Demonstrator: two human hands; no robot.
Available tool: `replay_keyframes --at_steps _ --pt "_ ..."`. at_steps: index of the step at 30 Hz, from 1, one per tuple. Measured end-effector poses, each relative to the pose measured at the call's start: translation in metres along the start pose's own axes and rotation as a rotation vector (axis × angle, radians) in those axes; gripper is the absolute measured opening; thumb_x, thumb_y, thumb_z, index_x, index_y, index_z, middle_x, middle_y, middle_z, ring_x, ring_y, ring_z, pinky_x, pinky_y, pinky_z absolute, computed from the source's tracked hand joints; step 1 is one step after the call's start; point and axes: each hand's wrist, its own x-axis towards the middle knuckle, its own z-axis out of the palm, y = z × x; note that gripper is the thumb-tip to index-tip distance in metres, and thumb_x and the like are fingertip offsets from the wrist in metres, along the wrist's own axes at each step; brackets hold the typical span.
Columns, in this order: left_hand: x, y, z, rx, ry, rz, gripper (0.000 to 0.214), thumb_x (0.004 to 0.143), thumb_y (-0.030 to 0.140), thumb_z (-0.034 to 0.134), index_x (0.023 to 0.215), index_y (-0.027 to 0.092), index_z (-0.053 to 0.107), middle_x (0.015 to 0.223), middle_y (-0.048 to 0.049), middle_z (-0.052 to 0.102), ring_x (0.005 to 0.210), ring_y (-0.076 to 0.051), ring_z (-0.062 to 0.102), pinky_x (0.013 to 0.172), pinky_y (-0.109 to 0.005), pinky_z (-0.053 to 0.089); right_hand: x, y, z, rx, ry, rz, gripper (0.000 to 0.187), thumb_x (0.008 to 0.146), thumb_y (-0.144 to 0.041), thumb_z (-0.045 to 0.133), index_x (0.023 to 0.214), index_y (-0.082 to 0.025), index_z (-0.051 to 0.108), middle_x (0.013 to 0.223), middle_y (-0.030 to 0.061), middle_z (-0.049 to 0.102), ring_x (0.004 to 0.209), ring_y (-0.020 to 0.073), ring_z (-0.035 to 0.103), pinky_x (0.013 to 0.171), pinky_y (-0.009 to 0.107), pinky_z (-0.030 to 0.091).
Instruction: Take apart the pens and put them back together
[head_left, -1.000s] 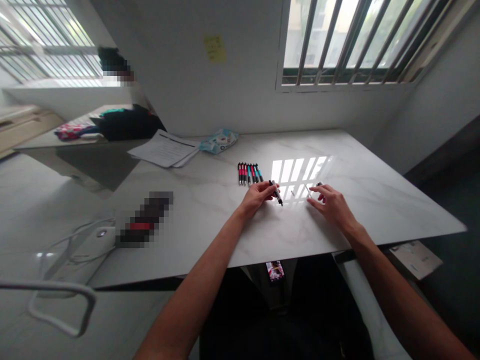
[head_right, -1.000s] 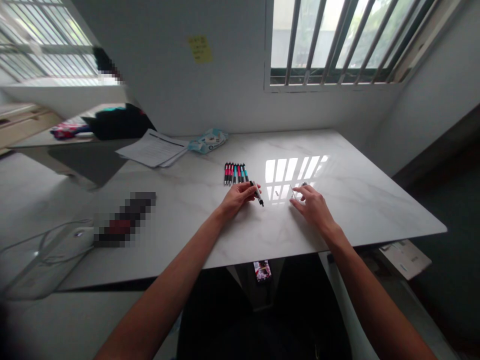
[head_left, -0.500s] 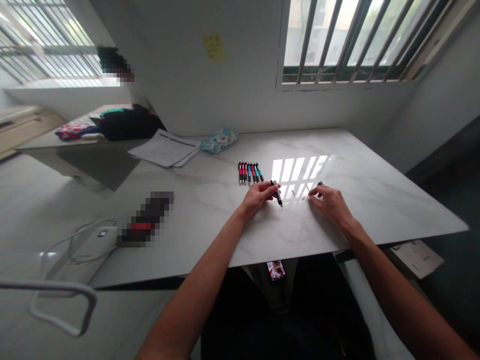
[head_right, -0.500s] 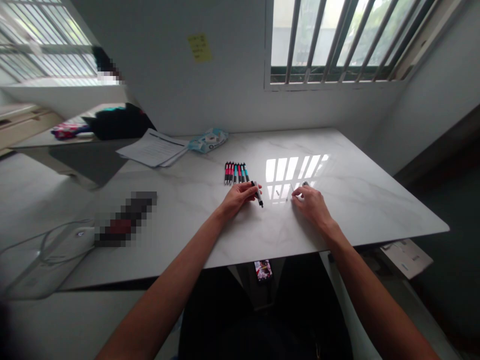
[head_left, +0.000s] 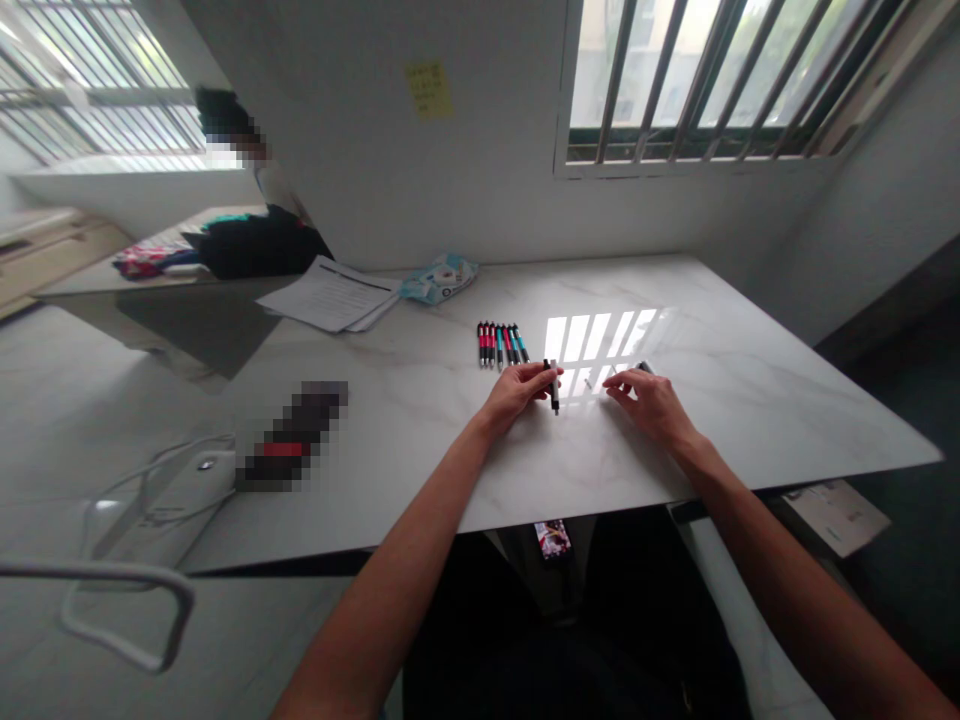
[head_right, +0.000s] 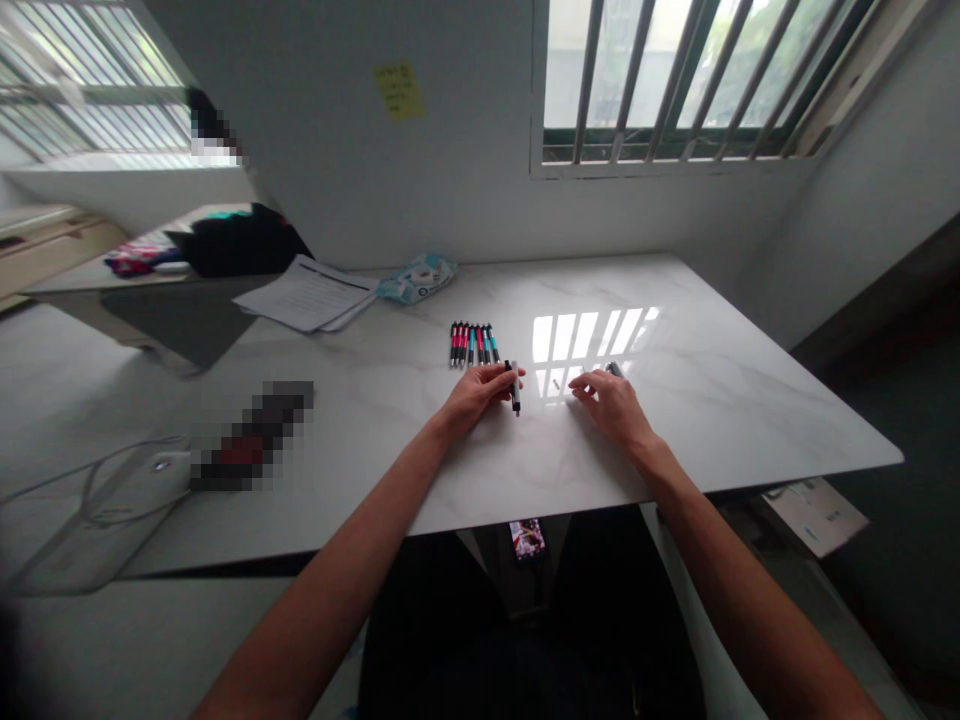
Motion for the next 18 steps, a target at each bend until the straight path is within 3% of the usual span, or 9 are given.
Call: replay_keyframes --at_steps 4,9,13,18 --pt "0.0 0.0 0.0 0.028 -0.026 0.014 0.046 0.078 0.052 0.083 0.105 0.014 0.081 0.095 -0.0115 0.076 0.078 -0.014 0.065 0.072 -0.028 0.048 0.004 -0.013 -0.003 0.264 0.139 0.107 0.022 0.089 -0.043 0.07 0.096 -0.024 0.077 0.094 0.0063 0.079 0.082 0.0253 0.074 0.082 0.045 0.063" --pt "0.0 0.0 -0.001 0.108 -0.063 0.044 0.046 0.08 0.053 0.081 0.105 0.014 0.081 0.093 -0.0109 0.076 0.078 -0.015 0.064 0.072 -0.028 0.048 0.027 -0.04 0.0 0.691 0.151 0.215 0.03 0.077 -0.043 0.084 0.094 -0.02 0.076 0.091 0.0052 0.079 0.086 0.0261 0.078 0.082 0.043 0.066" --pt "0.0 0.001 -0.001 0.144 -0.089 0.065 0.045 0.08 0.053 0.081 0.103 0.014 0.081 0.094 -0.0102 0.076 0.076 -0.014 0.063 0.072 -0.028 0.048 0.045 -0.063 0.007 0.797 0.155 0.166 0.029 0.078 -0.042 0.084 0.096 -0.02 0.078 0.092 0.005 0.079 0.087 0.0233 0.077 0.085 0.042 0.066" --pt "-0.001 0.003 -0.001 0.102 -0.089 0.1 0.044 0.08 0.055 0.081 0.094 0.013 0.08 0.087 -0.008 0.073 0.075 -0.013 0.061 0.071 -0.027 0.047 0.042 -0.076 0.024 0.822 0.082 0.146 0.027 0.082 -0.043 0.082 0.097 -0.021 0.08 0.094 0.0052 0.08 0.086 0.022 0.077 0.086 0.04 0.065"
